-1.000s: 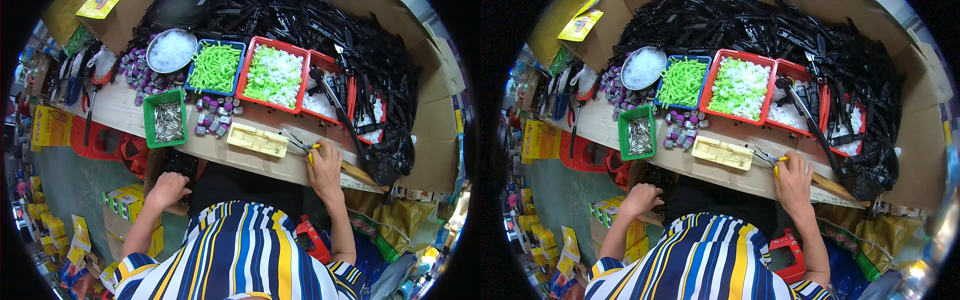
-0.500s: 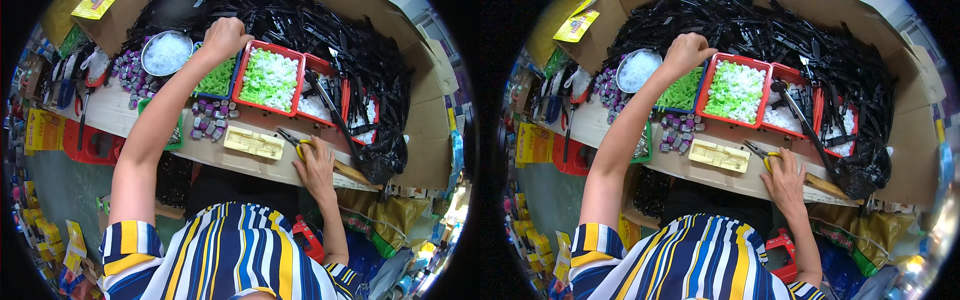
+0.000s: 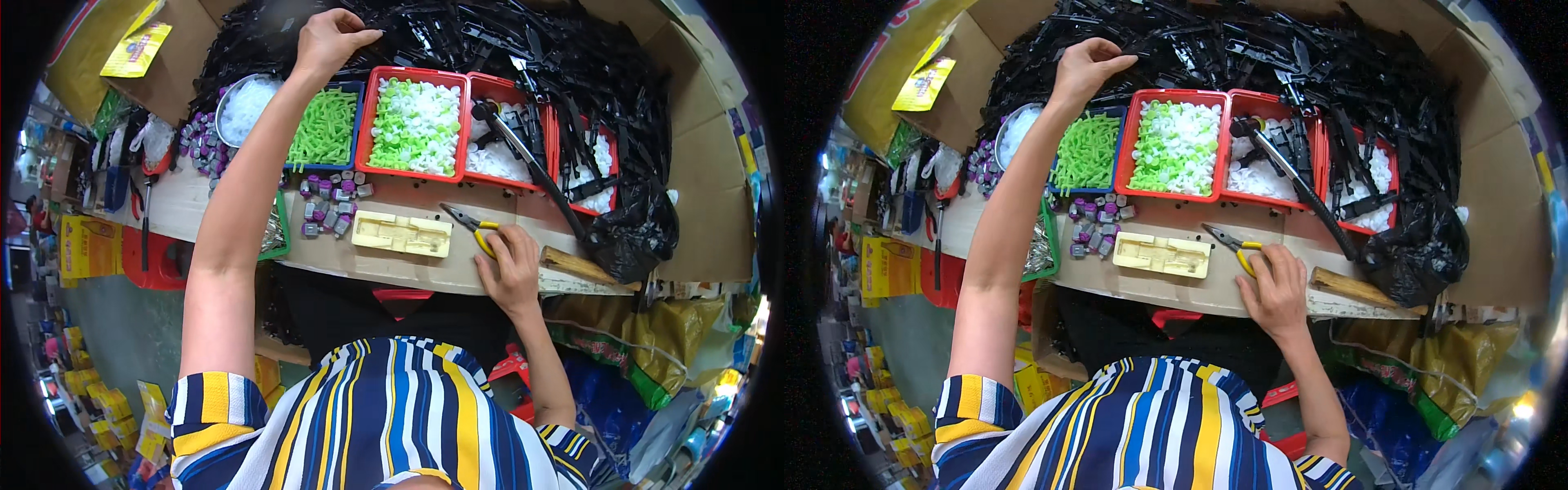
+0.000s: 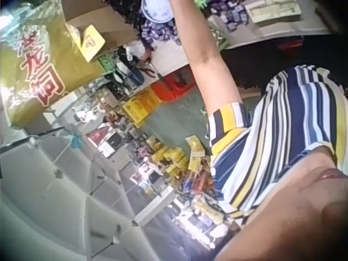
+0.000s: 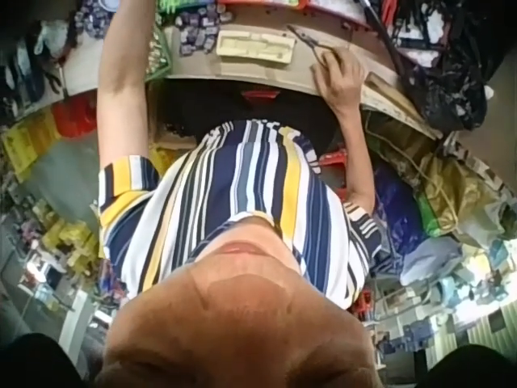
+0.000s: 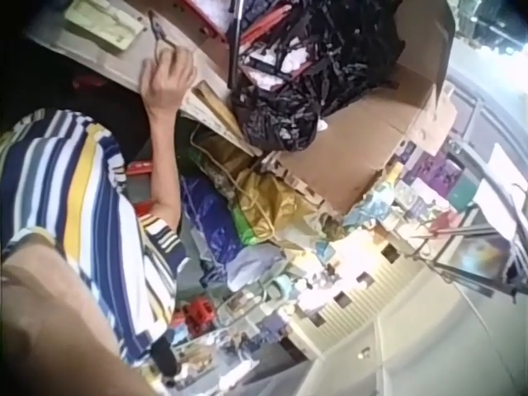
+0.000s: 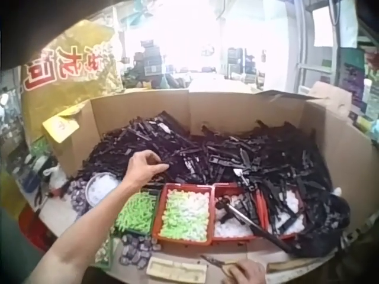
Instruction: Assembling small toy components and beads into a frame on a workbench.
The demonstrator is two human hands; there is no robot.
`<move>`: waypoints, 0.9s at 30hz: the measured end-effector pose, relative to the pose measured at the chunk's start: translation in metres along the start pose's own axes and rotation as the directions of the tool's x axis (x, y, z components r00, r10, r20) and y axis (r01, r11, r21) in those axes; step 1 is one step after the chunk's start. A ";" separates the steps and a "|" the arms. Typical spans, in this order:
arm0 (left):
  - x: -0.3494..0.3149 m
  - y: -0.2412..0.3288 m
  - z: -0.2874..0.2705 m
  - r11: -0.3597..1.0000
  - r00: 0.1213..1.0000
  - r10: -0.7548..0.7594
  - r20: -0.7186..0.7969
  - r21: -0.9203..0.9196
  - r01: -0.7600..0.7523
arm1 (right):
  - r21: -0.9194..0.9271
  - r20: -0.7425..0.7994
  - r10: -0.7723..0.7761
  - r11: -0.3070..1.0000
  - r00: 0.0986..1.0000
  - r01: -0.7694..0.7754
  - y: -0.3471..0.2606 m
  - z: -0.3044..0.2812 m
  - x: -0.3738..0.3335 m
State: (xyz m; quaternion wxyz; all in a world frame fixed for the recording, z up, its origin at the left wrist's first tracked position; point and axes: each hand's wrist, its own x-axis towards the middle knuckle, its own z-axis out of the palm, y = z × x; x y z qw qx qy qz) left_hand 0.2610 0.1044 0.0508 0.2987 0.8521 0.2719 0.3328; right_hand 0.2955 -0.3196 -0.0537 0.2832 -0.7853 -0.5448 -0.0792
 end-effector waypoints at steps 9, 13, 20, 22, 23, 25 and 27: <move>-0.146 0.066 -0.043 0.952 0.887 0.307 0.345 -0.122 -0.282 | 0.015 -0.199 -0.091 0.995 0.976 0.096 0.001 -0.004 0.004; -0.218 0.048 -0.028 0.931 0.854 0.359 0.376 -0.079 -0.357 | 0.134 -0.222 -0.164 0.971 0.961 0.196 -0.037 -0.010 0.038; -0.257 0.037 -0.008 0.931 0.892 0.348 0.288 0.005 -0.365 | 0.103 0.048 -0.297 0.951 0.954 0.291 -0.054 0.027 0.055; -0.258 0.033 -0.008 0.937 0.897 0.337 0.286 -0.013 -0.348 | 0.112 0.030 -0.302 0.948 0.953 0.298 -0.056 0.028 0.057; -0.257 0.031 -0.009 0.941 0.888 0.333 0.317 -0.053 -0.334 | 0.116 0.022 -0.306 0.946 0.952 0.302 -0.056 0.029 0.057; -0.256 0.032 -0.012 0.937 0.893 0.346 0.289 -0.059 -0.344 | 0.131 0.010 -0.315 0.941 0.949 0.311 -0.053 0.031 0.060; -0.256 0.034 -0.018 0.936 0.905 0.351 0.240 -0.067 -0.345 | 0.136 0.037 -0.317 0.941 0.948 0.310 -0.055 0.029 0.067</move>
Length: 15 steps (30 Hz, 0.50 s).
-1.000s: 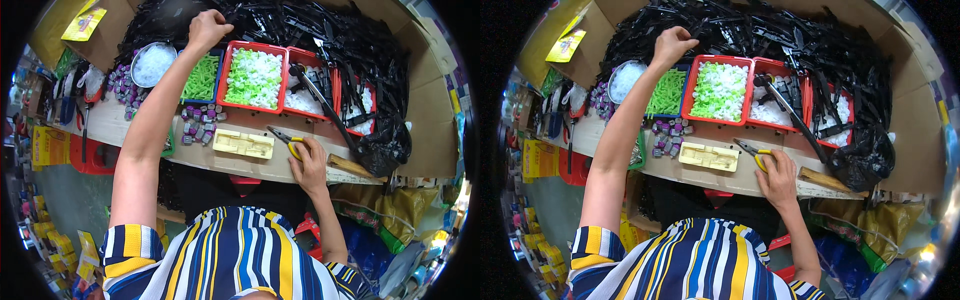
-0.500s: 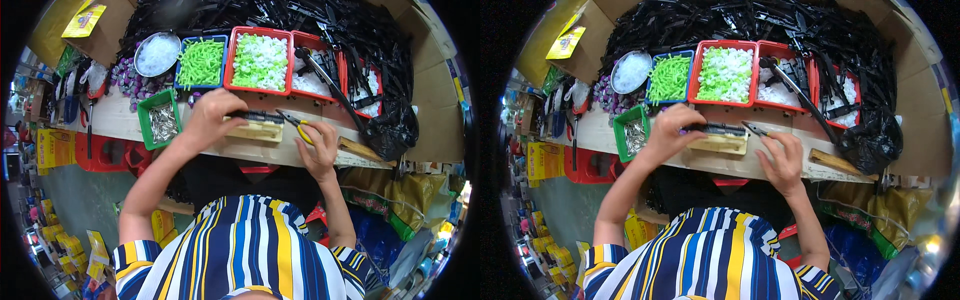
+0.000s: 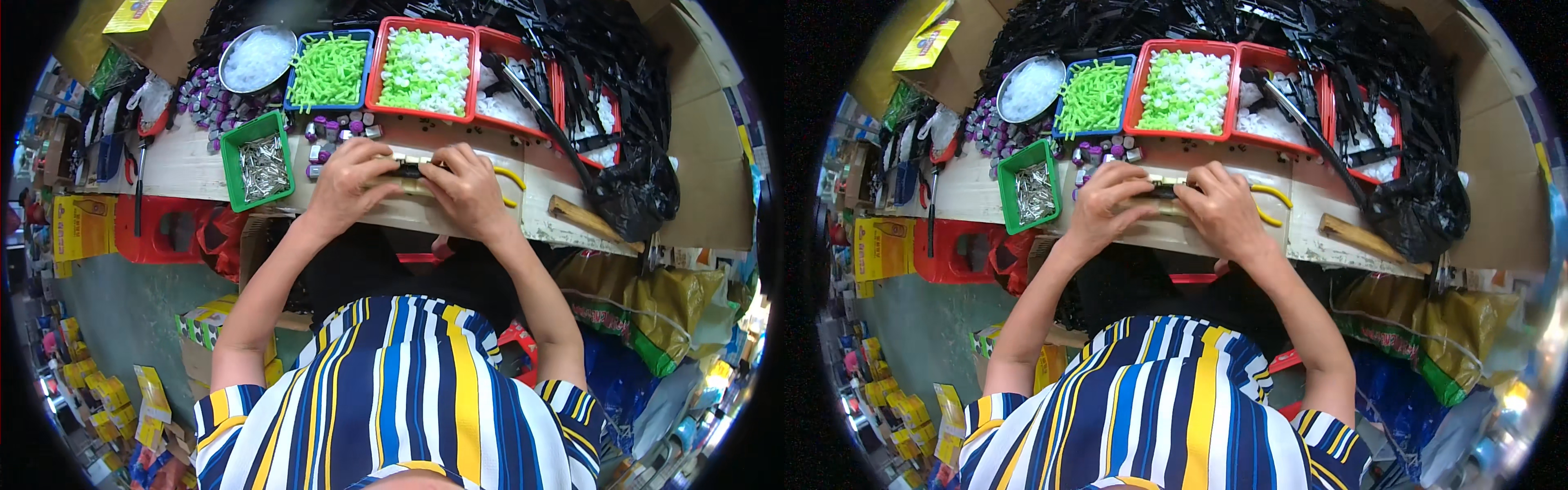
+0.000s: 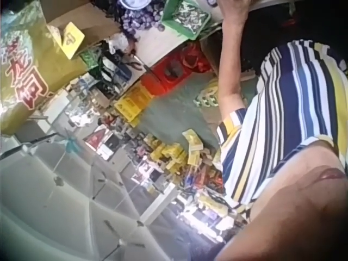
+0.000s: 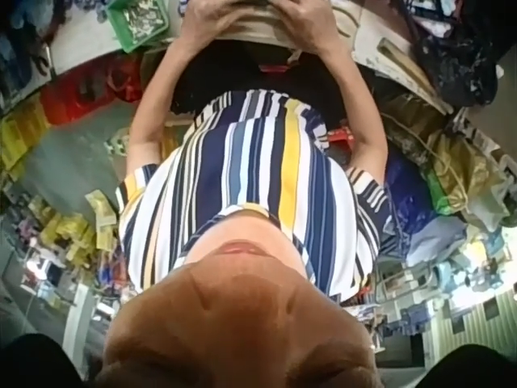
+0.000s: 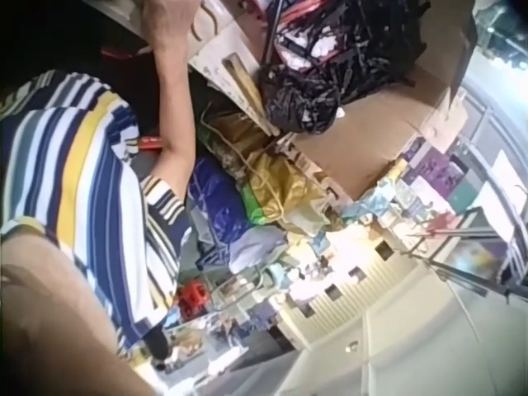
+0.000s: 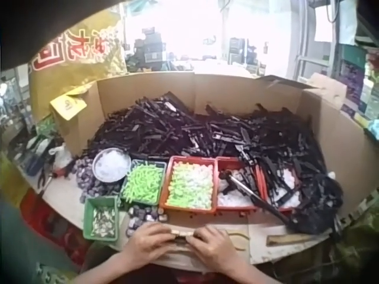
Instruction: Assembling small toy components and beads into a frame on a workbench.
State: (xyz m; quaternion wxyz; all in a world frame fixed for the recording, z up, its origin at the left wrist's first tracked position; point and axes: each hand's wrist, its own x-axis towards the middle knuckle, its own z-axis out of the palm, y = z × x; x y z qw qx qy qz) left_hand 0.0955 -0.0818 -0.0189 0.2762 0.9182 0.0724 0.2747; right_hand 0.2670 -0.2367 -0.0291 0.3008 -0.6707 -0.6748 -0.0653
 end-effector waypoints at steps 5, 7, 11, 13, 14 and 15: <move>-0.007 -0.002 -0.021 1.000 0.995 0.001 -0.104 0.020 0.001 | -0.007 0.065 -0.013 1.000 0.998 0.014 -0.002 0.000 0.007; -0.009 0.000 -0.032 0.999 0.989 -0.028 -0.144 0.021 0.032 | -0.026 0.098 0.004 1.000 0.995 -0.001 -0.001 -0.004 0.007; -0.019 0.007 -0.049 0.996 0.975 -0.066 -0.211 0.042 0.076 | -0.025 0.107 -0.017 0.999 0.994 0.020 -0.004 -0.007 0.009; -0.023 0.014 -0.053 0.997 0.975 -0.059 -0.216 0.034 0.068 | -0.008 0.094 -0.027 1.000 0.995 0.027 0.000 -0.004 0.007; -0.025 0.018 -0.054 0.996 0.972 -0.060 -0.227 0.049 0.073 | -0.007 0.087 -0.033 0.999 0.996 0.034 0.003 -0.002 0.006; -0.028 0.023 -0.056 0.995 0.969 -0.058 -0.241 0.067 0.076 | -0.007 0.077 -0.042 0.999 0.996 0.042 0.005 0.000 0.006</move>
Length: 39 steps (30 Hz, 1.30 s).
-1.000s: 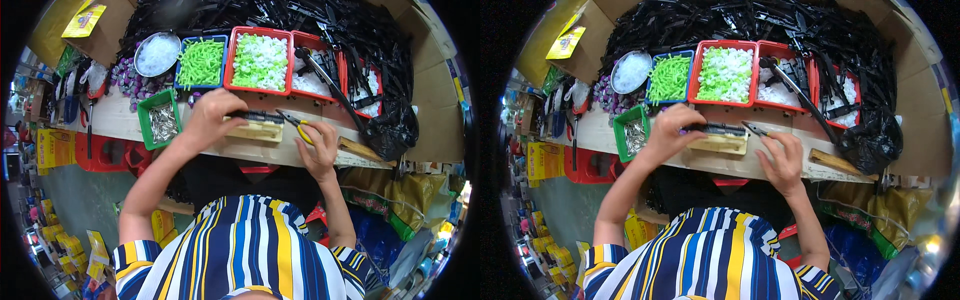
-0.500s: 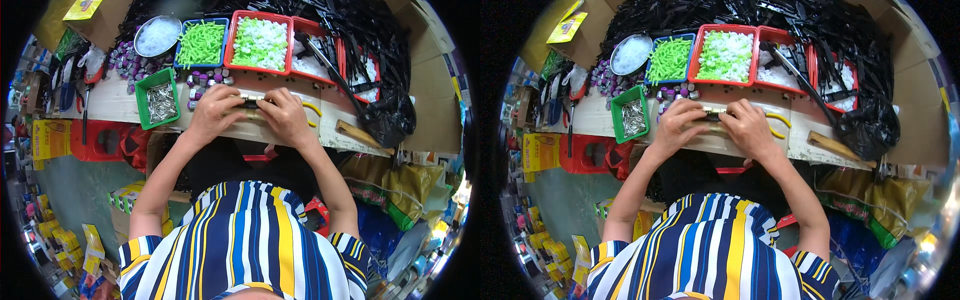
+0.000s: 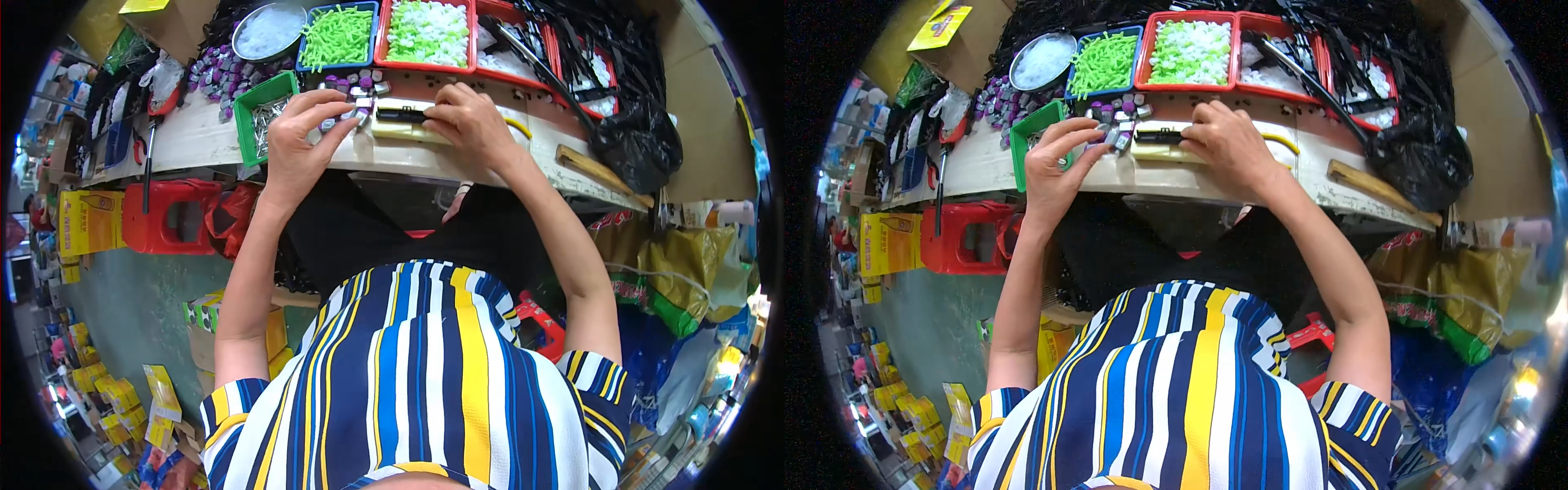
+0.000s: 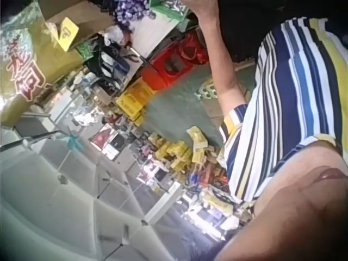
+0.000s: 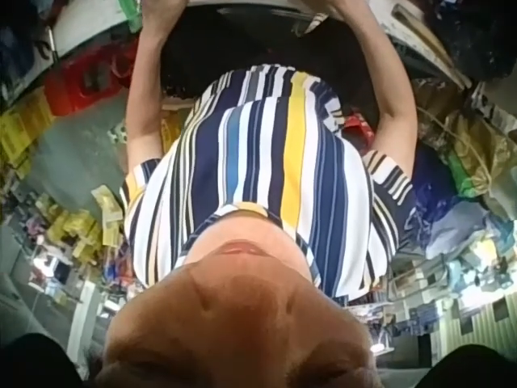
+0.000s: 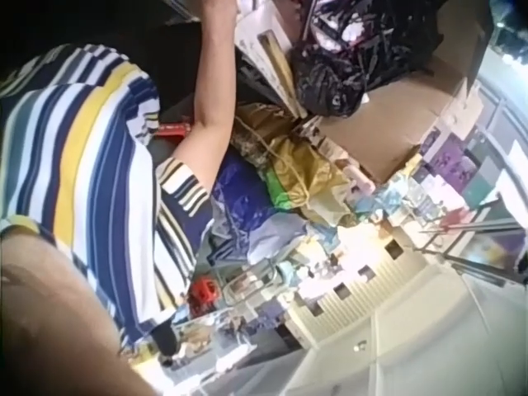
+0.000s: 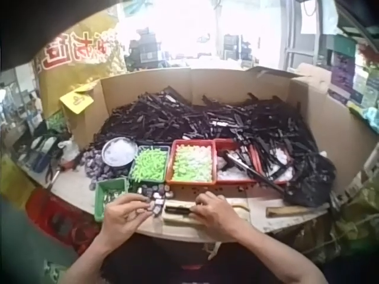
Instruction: Assembling small toy components and beads into a frame on a workbench.
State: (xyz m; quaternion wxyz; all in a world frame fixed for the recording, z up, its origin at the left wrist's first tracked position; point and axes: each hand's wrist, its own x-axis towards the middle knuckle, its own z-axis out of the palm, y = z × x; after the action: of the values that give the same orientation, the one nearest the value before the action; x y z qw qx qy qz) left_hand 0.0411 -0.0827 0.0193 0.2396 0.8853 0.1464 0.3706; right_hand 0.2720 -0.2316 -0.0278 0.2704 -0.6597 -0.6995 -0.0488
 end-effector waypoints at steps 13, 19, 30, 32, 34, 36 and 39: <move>-0.022 0.044 -0.030 0.999 0.999 0.023 0.026 0.048 -0.025 | -0.038 -0.039 0.044 0.998 0.998 -0.046 -0.008 0.003 -0.005; -0.019 0.042 -0.035 0.998 0.997 -0.015 0.071 0.061 0.010 | -0.058 -0.080 0.107 0.992 0.991 -0.112 -0.010 0.021 -0.007; 0.002 0.035 0.011 0.997 0.938 0.019 0.347 0.059 -0.042 | -0.087 -0.309 0.214 0.964 0.927 -0.251 -0.017 0.043 -0.013; 0.005 0.033 0.019 0.999 0.923 0.043 0.381 0.007 -0.049 | -0.080 -0.309 0.233 0.960 0.922 -0.270 -0.022 0.044 -0.012; 0.010 0.038 0.030 0.999 0.909 -0.008 0.416 -0.042 0.028 | -0.064 -0.295 0.254 0.957 0.921 -0.284 -0.019 0.048 -0.012; 0.016 0.048 0.035 1.000 0.896 -0.001 0.444 -0.013 0.008 | -0.051 -0.323 0.266 0.953 0.908 -0.298 -0.017 0.051 -0.010; 0.017 0.046 0.034 0.999 0.899 0.044 0.437 -0.005 -0.047 | -0.089 -0.300 0.222 0.962 0.928 -0.259 -0.019 0.051 -0.009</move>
State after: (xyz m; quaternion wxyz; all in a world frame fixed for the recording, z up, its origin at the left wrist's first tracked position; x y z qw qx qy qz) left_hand 0.0811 -0.1250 0.0331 0.2548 0.9498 0.0693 0.1680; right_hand 0.2375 -0.2205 -0.0701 0.3303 -0.7425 -0.5619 -0.1547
